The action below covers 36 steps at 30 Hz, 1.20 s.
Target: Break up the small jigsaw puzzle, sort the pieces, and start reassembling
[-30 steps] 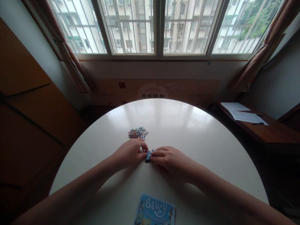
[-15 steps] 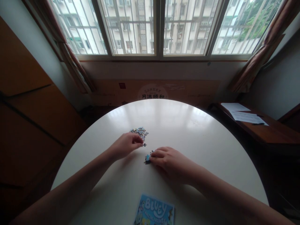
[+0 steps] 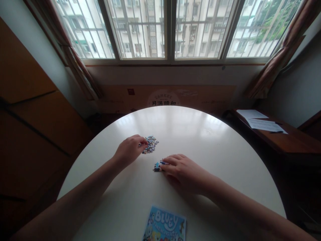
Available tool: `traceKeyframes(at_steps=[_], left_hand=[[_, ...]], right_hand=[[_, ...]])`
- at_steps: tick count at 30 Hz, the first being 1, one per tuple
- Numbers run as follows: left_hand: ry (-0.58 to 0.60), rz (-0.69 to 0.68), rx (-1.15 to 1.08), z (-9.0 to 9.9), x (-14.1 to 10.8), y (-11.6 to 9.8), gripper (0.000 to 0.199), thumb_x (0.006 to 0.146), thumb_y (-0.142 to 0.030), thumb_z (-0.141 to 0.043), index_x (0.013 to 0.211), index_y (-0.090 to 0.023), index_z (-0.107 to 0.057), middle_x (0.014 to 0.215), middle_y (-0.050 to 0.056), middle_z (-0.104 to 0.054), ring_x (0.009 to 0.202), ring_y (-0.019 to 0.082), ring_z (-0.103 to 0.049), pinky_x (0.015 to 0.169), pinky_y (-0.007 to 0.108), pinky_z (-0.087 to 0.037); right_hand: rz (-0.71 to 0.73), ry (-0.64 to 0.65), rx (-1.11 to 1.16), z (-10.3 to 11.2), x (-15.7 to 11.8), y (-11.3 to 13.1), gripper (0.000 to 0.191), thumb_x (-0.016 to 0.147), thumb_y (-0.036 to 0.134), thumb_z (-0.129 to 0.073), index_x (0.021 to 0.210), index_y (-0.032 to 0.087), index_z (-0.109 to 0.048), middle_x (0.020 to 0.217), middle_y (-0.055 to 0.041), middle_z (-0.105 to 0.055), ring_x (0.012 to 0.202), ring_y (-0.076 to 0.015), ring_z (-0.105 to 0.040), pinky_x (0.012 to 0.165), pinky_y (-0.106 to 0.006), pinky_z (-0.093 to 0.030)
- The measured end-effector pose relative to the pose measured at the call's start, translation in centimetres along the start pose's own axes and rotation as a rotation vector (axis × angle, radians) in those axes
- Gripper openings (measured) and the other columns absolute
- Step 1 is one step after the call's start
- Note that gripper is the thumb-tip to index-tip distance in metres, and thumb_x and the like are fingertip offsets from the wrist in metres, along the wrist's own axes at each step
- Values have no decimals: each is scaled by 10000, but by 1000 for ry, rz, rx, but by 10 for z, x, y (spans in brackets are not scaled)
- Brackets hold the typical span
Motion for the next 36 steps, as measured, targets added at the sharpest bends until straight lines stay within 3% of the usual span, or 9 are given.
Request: traceKeyframes(at_steps=[5, 11, 36], left_hand=[[195, -161, -86, -16, -17, -30, 181, 875, -329, -655, 965, -229, -775, 1053, 44, -742, 964, 233, -669, 823, 342, -499], [319, -179, -7, -23, -30, -45, 206, 837, -357, -664, 942, -237, -793, 999, 53, -739, 909, 243, -674, 796, 346, -508], [391, -20, -240, -40, -23, -33, 154, 714, -280, -702, 831, -217, -780, 835, 33, -764, 805, 215, -674, 626, 268, -437]], right_hand=[[4, 11, 27, 0, -3, -3, 431, 963, 256, -576, 1393, 290, -551, 1365, -80, -605, 1231, -236, -574, 1028, -457, -476], [13, 39, 16, -5, -3, -2, 409, 951, 301, -606, 1360, 300, -578, 1356, -83, -601, 1206, -252, -579, 1022, -466, -470], [-25, 74, 17, -5, -1, 2, 384, 963, 320, -577, 1343, 260, -582, 1347, -100, -600, 1217, -261, -569, 1042, -466, -458]])
Point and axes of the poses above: each hand's wrist, its own x-axis towards the middle knuckle, its own z-axis out of the back of the hand, y = z × x, the point moved 7 cm from there along x, towards the middle knuckle
